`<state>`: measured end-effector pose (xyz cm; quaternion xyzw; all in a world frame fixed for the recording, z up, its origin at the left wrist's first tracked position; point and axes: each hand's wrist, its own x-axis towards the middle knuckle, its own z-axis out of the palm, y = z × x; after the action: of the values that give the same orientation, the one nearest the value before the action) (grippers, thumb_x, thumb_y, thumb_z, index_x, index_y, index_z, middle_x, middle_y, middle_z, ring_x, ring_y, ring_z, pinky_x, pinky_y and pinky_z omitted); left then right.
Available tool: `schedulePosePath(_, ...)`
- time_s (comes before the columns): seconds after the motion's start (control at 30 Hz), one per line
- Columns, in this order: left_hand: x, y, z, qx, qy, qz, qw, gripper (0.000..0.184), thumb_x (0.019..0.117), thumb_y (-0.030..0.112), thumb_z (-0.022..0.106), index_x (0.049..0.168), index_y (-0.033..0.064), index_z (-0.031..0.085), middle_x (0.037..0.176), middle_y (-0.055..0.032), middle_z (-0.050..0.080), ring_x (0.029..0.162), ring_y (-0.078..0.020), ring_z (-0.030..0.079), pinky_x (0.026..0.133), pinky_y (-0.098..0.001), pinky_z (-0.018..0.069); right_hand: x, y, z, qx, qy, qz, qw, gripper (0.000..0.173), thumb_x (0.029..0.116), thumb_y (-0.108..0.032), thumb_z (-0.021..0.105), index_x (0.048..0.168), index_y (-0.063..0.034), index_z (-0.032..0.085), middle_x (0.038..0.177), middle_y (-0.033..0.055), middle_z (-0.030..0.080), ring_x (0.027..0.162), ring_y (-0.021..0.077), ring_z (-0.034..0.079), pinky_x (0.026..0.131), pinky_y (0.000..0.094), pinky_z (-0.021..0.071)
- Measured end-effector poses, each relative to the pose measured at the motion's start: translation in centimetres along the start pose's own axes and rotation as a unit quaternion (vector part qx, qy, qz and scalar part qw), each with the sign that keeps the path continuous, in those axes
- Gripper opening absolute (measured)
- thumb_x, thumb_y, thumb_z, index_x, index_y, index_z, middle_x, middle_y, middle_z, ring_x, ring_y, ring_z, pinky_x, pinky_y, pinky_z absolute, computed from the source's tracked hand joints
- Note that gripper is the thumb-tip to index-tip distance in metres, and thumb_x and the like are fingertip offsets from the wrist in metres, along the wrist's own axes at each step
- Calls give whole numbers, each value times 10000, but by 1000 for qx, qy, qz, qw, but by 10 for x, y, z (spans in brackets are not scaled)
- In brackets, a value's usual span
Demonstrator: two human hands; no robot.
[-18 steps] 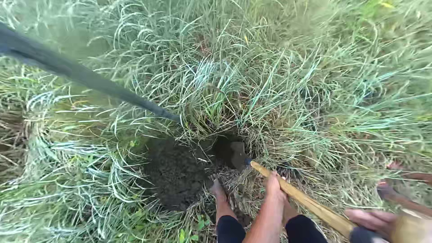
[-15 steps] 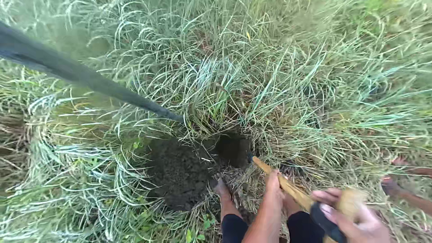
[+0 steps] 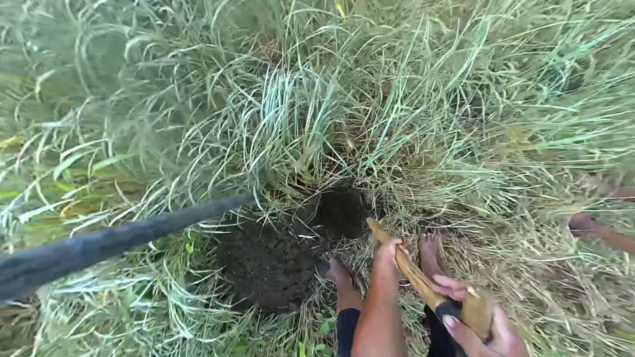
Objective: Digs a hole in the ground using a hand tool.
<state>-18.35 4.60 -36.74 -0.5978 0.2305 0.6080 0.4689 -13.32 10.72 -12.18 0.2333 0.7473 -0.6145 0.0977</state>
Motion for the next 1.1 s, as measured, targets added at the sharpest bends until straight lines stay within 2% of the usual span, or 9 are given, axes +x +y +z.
schedulePosePath(0.23,42,-30,42,0,54,-11,998,112,1030,148,522,1097,62,496,644,-41,481,446,-159,504,418,-321,510,10,56,-88,-23,-29,8,999,422,900,-168,675,1239,50,551,1248,210,675,1174,308,664,1017,487,554)
schedulePosePath(0.37,66,-47,56,1,81,-4,997,99,996,128,536,1064,65,501,626,-40,496,442,-163,517,413,-333,511,15,81,-123,-2,-40,14,999,349,912,-212,668,1145,27,563,1252,228,664,1201,294,651,1031,470,542)
schedulePosePath(0.5,91,-65,63,19,108,-5,994,115,987,129,546,1074,65,506,638,-44,502,440,-168,516,401,-340,508,12,109,-153,-1,-59,33,998,451,893,-223,647,1181,120,590,1203,296,664,1142,324,666,1002,475,543)
schedulePosePath(0.6,101,-76,69,31,123,2,992,93,992,140,539,1044,74,500,648,-44,515,446,-171,528,406,-341,516,10,121,-173,3,-58,31,998,406,909,-212,642,1166,96,582,1205,273,675,1142,303,676,995,453,556)
schedulePosePath(0.7,120,-94,80,41,141,16,989,100,1000,145,535,1047,66,497,649,-55,526,452,-185,539,413,-356,523,1,150,-202,5,-52,27,998,351,909,-200,649,1149,48,586,1216,256,683,1160,341,677,1004,502,562)
schedulePosePath(0.77,135,-107,80,45,155,29,986,135,986,140,554,1078,56,501,656,-65,540,452,-195,555,414,-368,534,-11,179,-217,15,-45,16,999,374,899,-220,647,1193,9,608,1252,238,685,1177,380,673,1019,552,562)
schedulePosePath(0.87,151,-117,93,44,179,40,982,184,983,142,570,1127,51,497,671,-74,544,457,-205,564,409,-380,539,-8,203,-242,41,-58,23,997,366,901,-222,636,1192,-2,604,1261,249,679,1206,426,650,1041,611,530)
schedulePosePath(0.97,173,-132,118,38,204,57,977,188,984,162,580,1113,39,519,696,-82,558,478,-218,569,433,-402,546,18,220,-277,48,-31,44,997,288,932,-273,646,1134,-75,591,1221,171,704,1199,358,665,1047,566,539)
schedulePosePath(1.1,231,-132,168,4,208,113,972,207,997,160,571,1124,2,532,731,-117,574,496,-235,580,458,-414,559,75,278,-337,0,13,50,999,224,922,-287,632,1092,-144,614,1164,88,742,1090,299,719,951,510,600)
